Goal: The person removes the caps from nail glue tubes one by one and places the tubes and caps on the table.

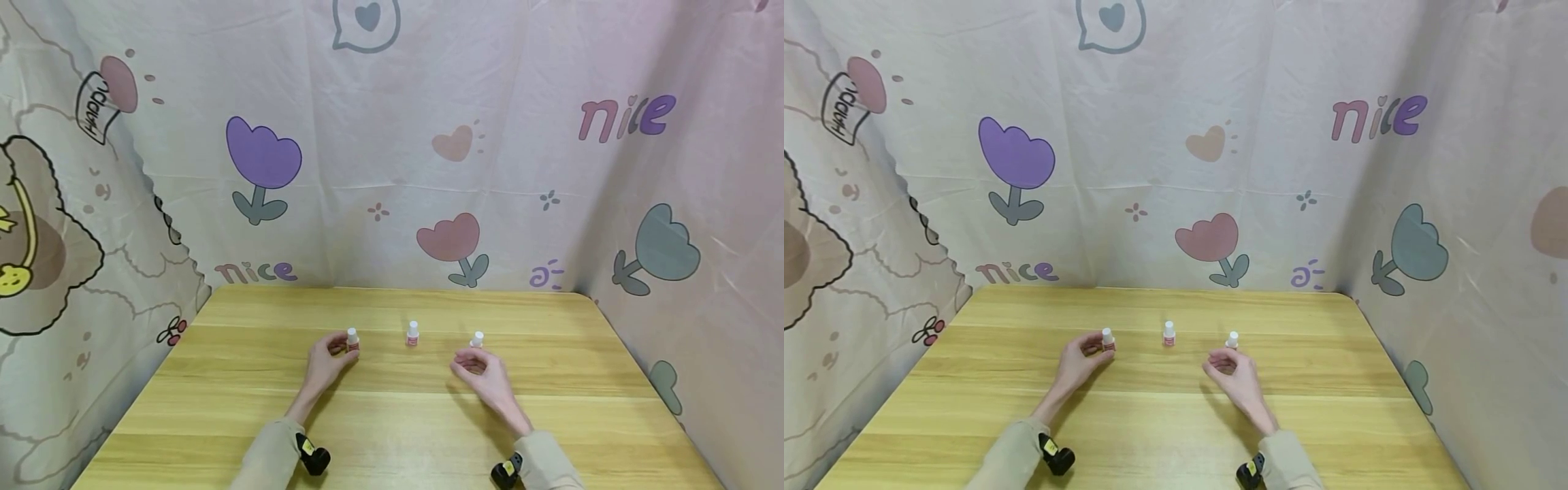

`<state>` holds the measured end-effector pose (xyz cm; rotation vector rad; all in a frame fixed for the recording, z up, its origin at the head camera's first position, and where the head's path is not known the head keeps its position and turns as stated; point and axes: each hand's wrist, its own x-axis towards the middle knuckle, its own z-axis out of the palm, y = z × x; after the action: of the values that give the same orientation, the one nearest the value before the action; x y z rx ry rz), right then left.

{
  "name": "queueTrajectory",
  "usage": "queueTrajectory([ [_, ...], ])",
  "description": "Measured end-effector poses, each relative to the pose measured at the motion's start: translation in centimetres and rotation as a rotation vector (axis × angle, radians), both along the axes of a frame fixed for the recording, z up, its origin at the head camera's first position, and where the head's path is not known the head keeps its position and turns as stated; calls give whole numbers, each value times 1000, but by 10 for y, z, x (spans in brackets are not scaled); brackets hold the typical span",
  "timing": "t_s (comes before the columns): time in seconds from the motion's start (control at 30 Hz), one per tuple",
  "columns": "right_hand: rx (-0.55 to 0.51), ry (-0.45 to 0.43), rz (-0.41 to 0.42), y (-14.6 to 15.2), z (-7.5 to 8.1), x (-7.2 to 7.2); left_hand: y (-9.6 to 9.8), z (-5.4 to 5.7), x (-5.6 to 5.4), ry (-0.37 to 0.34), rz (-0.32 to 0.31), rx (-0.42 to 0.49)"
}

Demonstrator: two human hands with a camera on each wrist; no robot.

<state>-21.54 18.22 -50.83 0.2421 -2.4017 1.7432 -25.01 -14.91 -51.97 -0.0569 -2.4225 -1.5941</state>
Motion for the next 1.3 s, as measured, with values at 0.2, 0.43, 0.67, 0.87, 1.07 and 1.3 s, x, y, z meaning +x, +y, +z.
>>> queueTrajectory([
  [0.2, -44, 5, 39, -2, 0, 1, 1, -2, -3, 26, 21, -9],
  [0.43, -41, 2, 43, -5, -2, 0, 2, -3, -2, 12, 48, -25],
  [0.67, -50, -14, 40, -8, -1, 1, 4, -2, 0, -16, 54, -20],
  [0.87, -78, -30, 57, -10, -2, 1, 7, -3, 3, -29, 34, -23],
  [1.07, -96, -24, 78, -12, -4, 0, 9, -3, 5, -35, 6, -18],
  [1.3, -92, -12, 66, -16, -5, 0, 13, -6, 9, -53, -19, -15],
])
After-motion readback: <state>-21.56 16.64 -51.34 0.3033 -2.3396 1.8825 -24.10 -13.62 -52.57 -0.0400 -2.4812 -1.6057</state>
